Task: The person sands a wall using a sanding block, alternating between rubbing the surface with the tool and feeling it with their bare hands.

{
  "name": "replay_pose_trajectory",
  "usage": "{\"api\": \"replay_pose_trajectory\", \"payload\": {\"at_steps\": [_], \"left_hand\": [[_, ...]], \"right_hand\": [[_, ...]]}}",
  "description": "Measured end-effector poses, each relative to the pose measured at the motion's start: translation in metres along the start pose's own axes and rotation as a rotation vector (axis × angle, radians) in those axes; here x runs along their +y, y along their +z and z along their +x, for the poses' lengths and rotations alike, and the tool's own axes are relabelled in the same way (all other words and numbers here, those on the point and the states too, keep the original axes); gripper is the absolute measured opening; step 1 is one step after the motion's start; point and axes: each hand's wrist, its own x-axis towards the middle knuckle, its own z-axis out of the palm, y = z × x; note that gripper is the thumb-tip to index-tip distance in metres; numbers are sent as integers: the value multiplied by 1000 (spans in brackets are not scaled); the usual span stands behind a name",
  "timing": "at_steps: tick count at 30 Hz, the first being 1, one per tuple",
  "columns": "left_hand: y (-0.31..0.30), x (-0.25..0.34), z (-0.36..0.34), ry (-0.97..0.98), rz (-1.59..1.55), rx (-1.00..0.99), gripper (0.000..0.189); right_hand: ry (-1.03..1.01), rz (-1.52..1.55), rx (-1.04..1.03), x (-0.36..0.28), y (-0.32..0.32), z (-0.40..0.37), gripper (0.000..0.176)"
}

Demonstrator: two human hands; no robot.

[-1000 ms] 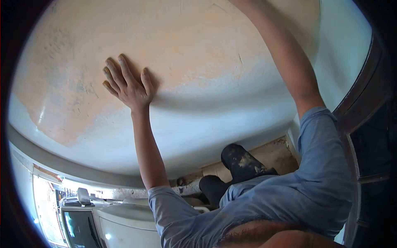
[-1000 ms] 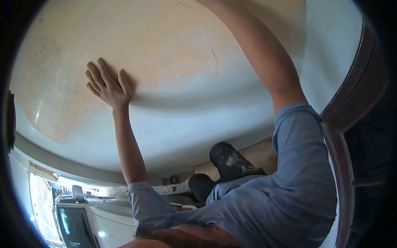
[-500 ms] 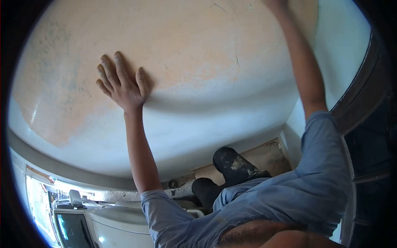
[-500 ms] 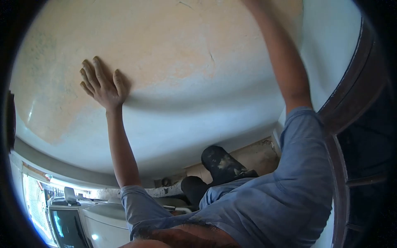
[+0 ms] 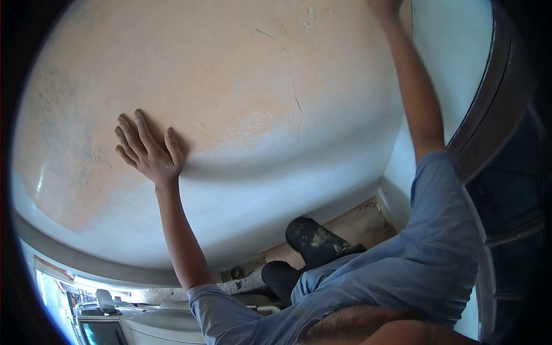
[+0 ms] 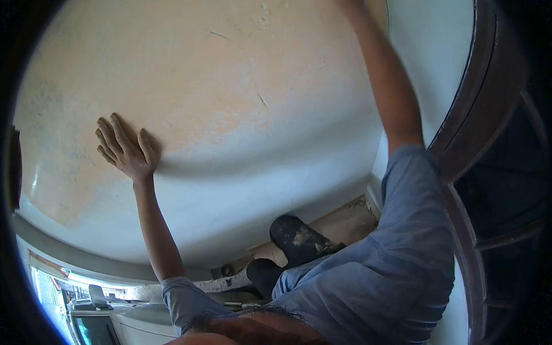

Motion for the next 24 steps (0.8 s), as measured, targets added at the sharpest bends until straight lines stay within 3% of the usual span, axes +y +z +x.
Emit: {"api": "replay_pose_trajectory", "payload": {"at_steps": [3,5,8,10,12,13,14,16,18,20,22,24], "left_hand": [[0,-1,1,-7,8,-2,62],[1,-1,0,-14,13,-5,62],[-1,-1,0,20,0,-16,62],[1,0,2,29,15,-1,62],[1,2,4,39,-5,11,62],[0,3,5,45,-7,26,62],[-1,3,5,47,-1,17,62],[0,5,5,30,6,19,62],[1,4,4,21,7,20,62],[1,4,4,18,13,21,62],[1,3,4,21,19,20,61],[3,2,4,34,3,10,61]], "right_hand": [[-149,-98,-97,-29,-30,-142,26],[-69,78,-218,-40,-44,-218,34],[-232,-25,-123,-21,-29,-125,25],[-60,-104,-104,-1,-13,-50,23],[39,65,59,9,-3,32,40],[35,68,56,51,1,18,40],[73,-175,-104,110,-2,-17,31],[-269,-459,-222,88,-38,-83,27],[22,-32,-141,58,-74,-194,29],[88,143,-149,68,-83,-258,35],[-18,68,-314,59,-96,-240,34],[6,-36,-248,64,-63,-137,35]]}}
